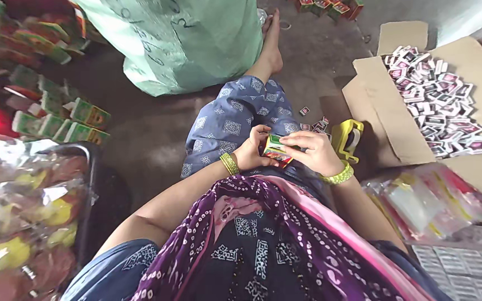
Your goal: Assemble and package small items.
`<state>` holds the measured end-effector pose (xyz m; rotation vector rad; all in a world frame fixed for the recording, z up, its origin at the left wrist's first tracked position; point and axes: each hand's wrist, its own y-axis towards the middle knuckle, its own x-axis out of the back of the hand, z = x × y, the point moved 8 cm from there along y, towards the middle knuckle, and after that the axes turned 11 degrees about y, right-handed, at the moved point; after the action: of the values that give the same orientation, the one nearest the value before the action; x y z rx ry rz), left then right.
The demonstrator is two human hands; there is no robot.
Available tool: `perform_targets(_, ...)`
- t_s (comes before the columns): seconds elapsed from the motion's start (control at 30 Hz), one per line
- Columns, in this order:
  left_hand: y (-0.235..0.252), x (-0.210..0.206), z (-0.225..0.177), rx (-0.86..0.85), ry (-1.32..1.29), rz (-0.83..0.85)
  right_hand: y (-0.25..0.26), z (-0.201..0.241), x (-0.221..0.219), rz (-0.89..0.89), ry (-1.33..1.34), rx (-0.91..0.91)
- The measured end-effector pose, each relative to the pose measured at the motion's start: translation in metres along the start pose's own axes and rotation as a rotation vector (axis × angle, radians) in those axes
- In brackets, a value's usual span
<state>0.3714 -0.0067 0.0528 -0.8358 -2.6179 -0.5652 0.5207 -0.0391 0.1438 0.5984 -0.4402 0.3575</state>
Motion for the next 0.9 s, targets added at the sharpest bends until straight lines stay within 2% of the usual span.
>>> perform_targets(0.3,0.002,0.002,-0.007,0.036,-0.051,0.026,0.0,0.002,-0.009,0.155,-0.115,0.015)
perform_targets(0.5,-0.003,0.012,-0.02,0.093,-0.003,0.034,0.0,0.028,-0.027,0.244,-0.418,0.2)
perform_targets(0.6,-0.002,0.011,-0.021,0.14,-0.004,0.046,0.0,0.035,-0.029,0.353,-0.454,0.157)
perform_targets(0.77,-0.008,0.006,-0.022,0.146,0.026,0.085,-0.002,0.044,-0.042,0.456,-0.516,0.209)
perform_targets(0.9,-0.007,0.008,-0.029,0.13,0.04,0.085,0.006,0.041,-0.028,0.394,-0.414,0.112)
